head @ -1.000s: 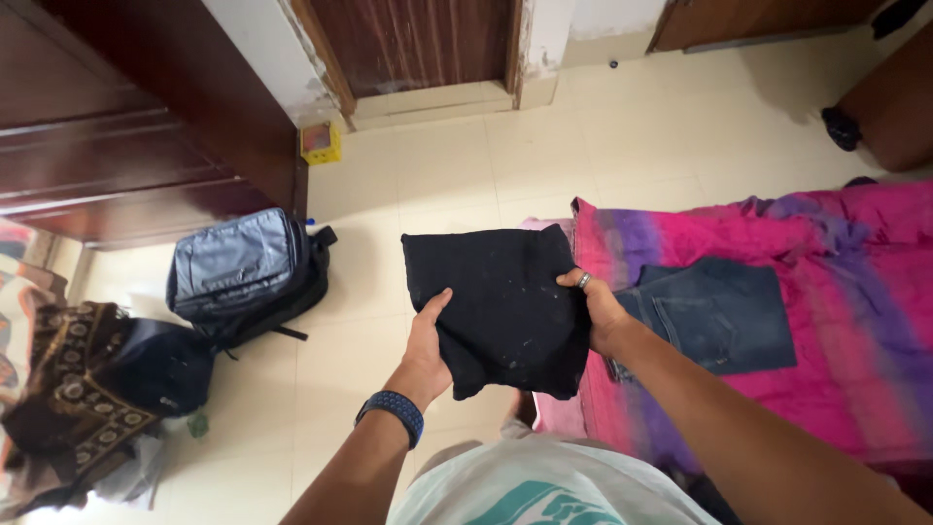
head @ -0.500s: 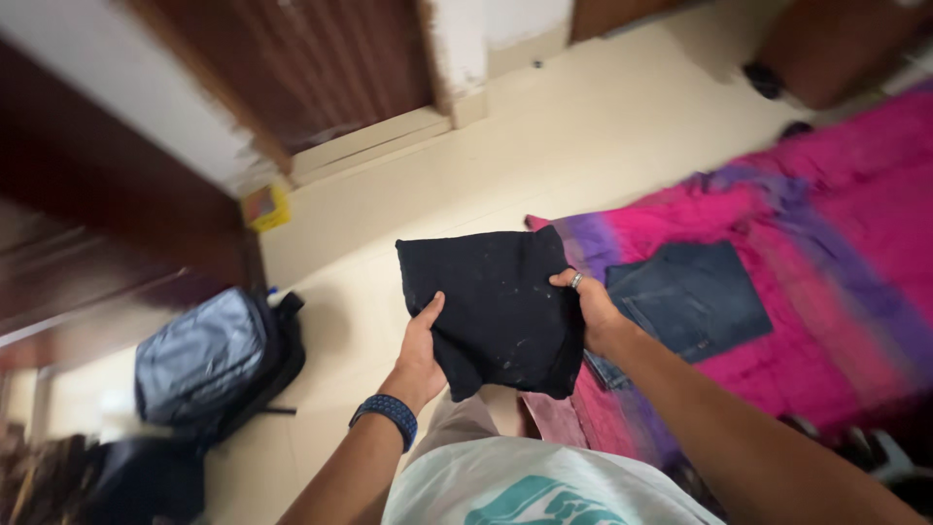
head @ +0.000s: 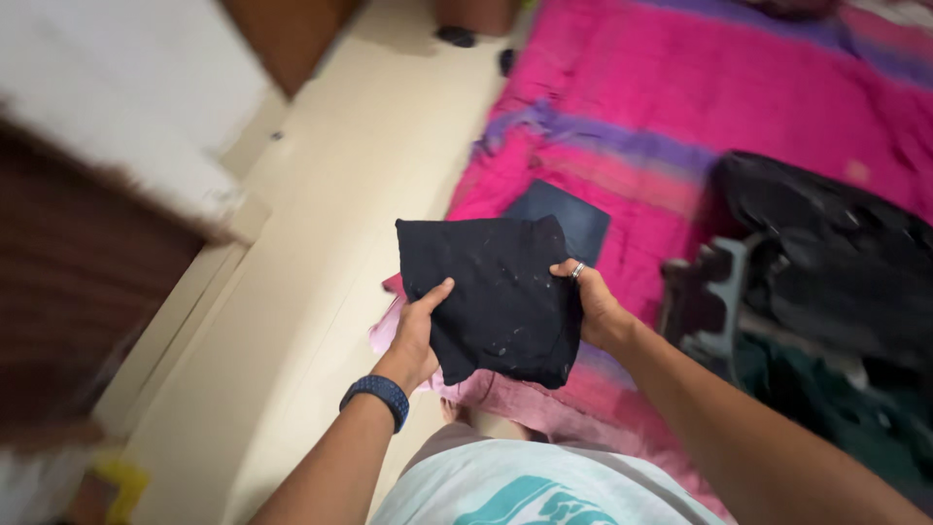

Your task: The person removes items of clothing from a suitcase, including jeans, a black shirt, and a green garment, by hand and places them onto a bed.

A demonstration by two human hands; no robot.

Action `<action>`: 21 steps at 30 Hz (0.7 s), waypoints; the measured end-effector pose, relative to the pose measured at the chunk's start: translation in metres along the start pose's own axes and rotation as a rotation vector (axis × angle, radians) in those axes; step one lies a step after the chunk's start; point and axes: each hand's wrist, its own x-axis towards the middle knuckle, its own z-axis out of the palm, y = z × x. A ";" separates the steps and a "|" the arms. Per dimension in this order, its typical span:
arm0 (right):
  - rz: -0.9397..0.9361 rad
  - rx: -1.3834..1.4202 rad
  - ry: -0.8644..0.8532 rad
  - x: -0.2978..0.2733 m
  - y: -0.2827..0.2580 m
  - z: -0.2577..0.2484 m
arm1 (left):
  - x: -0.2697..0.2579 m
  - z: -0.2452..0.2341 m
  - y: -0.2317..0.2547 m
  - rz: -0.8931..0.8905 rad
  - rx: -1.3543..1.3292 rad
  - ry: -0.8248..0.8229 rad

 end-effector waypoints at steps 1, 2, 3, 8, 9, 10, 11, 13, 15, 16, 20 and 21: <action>-0.017 0.034 0.042 -0.006 0.001 -0.005 | 0.007 0.006 0.004 -0.034 0.055 -0.019; -0.033 0.069 0.084 -0.012 0.003 -0.010 | 0.014 0.012 0.007 -0.068 0.109 -0.038; -0.050 0.101 0.122 -0.016 0.006 -0.015 | 0.021 0.018 0.010 -0.095 0.164 -0.058; -0.136 0.280 0.209 -0.035 0.025 -0.035 | 0.046 0.043 0.011 -0.169 0.351 -0.130; -0.142 0.301 0.223 -0.038 0.028 -0.038 | 0.051 0.046 0.010 -0.188 0.373 -0.143; -0.156 0.330 0.246 -0.040 0.030 -0.040 | 0.056 0.049 0.009 -0.200 0.383 -0.163; -0.165 0.351 0.264 -0.041 0.032 -0.042 | 0.061 0.051 0.006 -0.208 0.385 -0.177; -0.176 0.388 0.273 -0.043 0.033 -0.044 | 0.068 0.053 0.003 -0.221 0.397 -0.197; -0.176 0.417 0.251 -0.044 0.031 -0.045 | 0.076 0.055 0.003 -0.226 0.413 -0.204; -0.182 0.435 0.247 -0.042 0.029 -0.045 | 0.080 0.056 0.004 -0.228 0.410 -0.217; -0.211 0.458 0.208 -0.030 0.018 -0.048 | 0.094 0.063 0.011 -0.209 0.414 -0.232; -0.219 0.454 0.195 -0.027 0.015 -0.050 | 0.097 0.064 0.013 -0.201 0.421 -0.227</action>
